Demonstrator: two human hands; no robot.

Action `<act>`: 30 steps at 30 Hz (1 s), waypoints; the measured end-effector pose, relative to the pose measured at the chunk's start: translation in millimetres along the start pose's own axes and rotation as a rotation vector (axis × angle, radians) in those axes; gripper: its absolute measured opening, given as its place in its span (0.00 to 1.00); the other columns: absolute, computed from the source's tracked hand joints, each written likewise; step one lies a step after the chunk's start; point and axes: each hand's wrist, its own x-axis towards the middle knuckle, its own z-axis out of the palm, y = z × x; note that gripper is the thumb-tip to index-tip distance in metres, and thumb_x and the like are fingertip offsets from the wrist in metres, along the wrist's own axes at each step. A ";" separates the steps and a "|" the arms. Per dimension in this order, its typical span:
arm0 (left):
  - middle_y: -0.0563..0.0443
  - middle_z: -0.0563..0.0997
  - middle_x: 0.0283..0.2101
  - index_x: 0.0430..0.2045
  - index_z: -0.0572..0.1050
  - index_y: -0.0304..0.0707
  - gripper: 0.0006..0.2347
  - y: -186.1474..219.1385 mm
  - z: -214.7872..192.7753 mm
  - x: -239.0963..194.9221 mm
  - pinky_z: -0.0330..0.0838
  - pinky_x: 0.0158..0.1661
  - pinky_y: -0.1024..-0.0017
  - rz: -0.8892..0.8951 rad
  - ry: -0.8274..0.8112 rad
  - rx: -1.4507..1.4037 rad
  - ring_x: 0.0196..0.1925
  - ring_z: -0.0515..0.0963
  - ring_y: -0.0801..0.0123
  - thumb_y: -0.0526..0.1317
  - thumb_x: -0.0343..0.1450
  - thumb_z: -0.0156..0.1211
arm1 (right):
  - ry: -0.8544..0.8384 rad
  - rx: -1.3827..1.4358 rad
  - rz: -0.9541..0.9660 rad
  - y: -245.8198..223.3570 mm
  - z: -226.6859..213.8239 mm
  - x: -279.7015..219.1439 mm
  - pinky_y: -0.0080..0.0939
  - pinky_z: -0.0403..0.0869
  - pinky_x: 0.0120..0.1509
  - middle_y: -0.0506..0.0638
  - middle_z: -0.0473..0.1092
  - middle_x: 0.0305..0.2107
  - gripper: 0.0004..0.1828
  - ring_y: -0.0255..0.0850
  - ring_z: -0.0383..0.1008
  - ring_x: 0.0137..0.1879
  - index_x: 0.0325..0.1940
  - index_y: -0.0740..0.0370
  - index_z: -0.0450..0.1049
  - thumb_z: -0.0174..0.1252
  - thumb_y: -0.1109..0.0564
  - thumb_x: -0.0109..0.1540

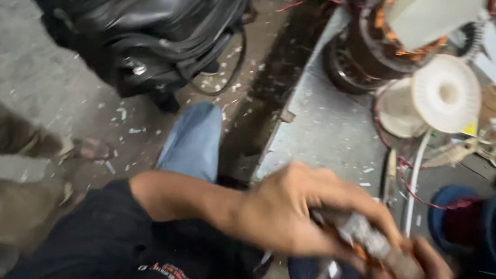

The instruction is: The person cuts small pieces of white insulating tape using scissors and inserts them into the slots of a copper-wound motor stator. The person repeats this process for multiple slots while seated on the floor in a workshop.

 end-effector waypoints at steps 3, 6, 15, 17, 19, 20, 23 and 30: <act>0.50 0.86 0.49 0.49 0.79 0.37 0.16 -20.1 -7.6 5.2 0.80 0.57 0.78 -0.068 0.112 0.094 0.51 0.86 0.70 0.34 0.68 0.77 | 0.117 -0.089 -0.133 -27.2 5.8 -7.4 0.45 0.67 0.38 0.45 0.67 0.24 0.17 0.42 0.68 0.27 0.26 0.53 0.62 0.55 0.44 0.63; 0.52 0.87 0.43 0.44 0.82 0.40 0.17 -37.7 -9.2 2.2 0.80 0.47 0.76 -0.141 0.170 0.392 0.43 0.87 0.71 0.34 0.62 0.79 | 0.125 -0.260 -0.173 -51.8 -3.8 -34.6 0.45 0.66 0.37 0.45 0.66 0.23 0.18 0.42 0.68 0.26 0.25 0.53 0.62 0.55 0.43 0.63; 0.54 0.86 0.47 0.44 0.82 0.38 0.16 -51.7 -14.3 -3.6 0.77 0.49 0.76 -0.206 0.212 0.480 0.45 0.85 0.73 0.32 0.63 0.79 | 0.024 -0.764 -0.261 -98.9 -18.0 -66.3 0.44 0.64 0.32 0.44 0.65 0.20 0.21 0.42 0.66 0.23 0.23 0.51 0.60 0.55 0.41 0.63; 0.53 0.86 0.48 0.44 0.82 0.38 0.16 -51.7 -15.1 -5.5 0.77 0.50 0.76 -0.189 0.192 0.487 0.47 0.85 0.72 0.32 0.64 0.79 | 0.002 -0.903 -0.324 -100.7 -13.0 -53.9 0.44 0.64 0.31 0.43 0.65 0.20 0.21 0.42 0.65 0.22 0.22 0.51 0.60 0.55 0.41 0.63; 0.53 0.86 0.48 0.44 0.81 0.38 0.16 -51.2 -16.0 -5.8 0.78 0.51 0.75 -0.189 0.179 0.493 0.48 0.86 0.71 0.32 0.64 0.78 | 0.055 -0.523 -0.299 -93.1 5.7 -41.2 0.41 0.68 0.31 0.46 0.66 0.23 0.18 0.41 0.68 0.25 0.26 0.54 0.61 0.55 0.44 0.63; 0.52 0.86 0.48 0.45 0.81 0.38 0.16 -50.6 -16.9 -4.7 0.78 0.51 0.75 -0.196 0.172 0.493 0.49 0.86 0.70 0.31 0.65 0.78 | 0.124 -0.122 -0.225 -86.2 26.7 -37.3 0.40 0.72 0.31 0.49 0.68 0.26 0.13 0.43 0.71 0.28 0.30 0.56 0.64 0.57 0.49 0.63; 0.52 0.86 0.48 0.45 0.81 0.38 0.16 -50.5 -18.6 -1.1 0.78 0.52 0.74 -0.198 0.158 0.481 0.50 0.86 0.69 0.32 0.65 0.78 | 0.312 1.082 0.029 -72.2 79.9 -33.6 0.38 0.85 0.33 0.59 0.74 0.35 0.04 0.46 0.80 0.36 0.40 0.64 0.74 0.61 0.66 0.61; 0.53 0.86 0.49 0.46 0.80 0.39 0.16 -53.9 -21.1 -6.1 0.76 0.51 0.74 -0.172 0.126 0.493 0.50 0.87 0.70 0.33 0.66 0.78 | 0.272 0.459 -0.038 -91.6 90.1 -36.0 0.47 0.84 0.46 0.60 0.75 0.37 0.08 0.52 0.80 0.43 0.41 0.68 0.74 0.62 0.69 0.58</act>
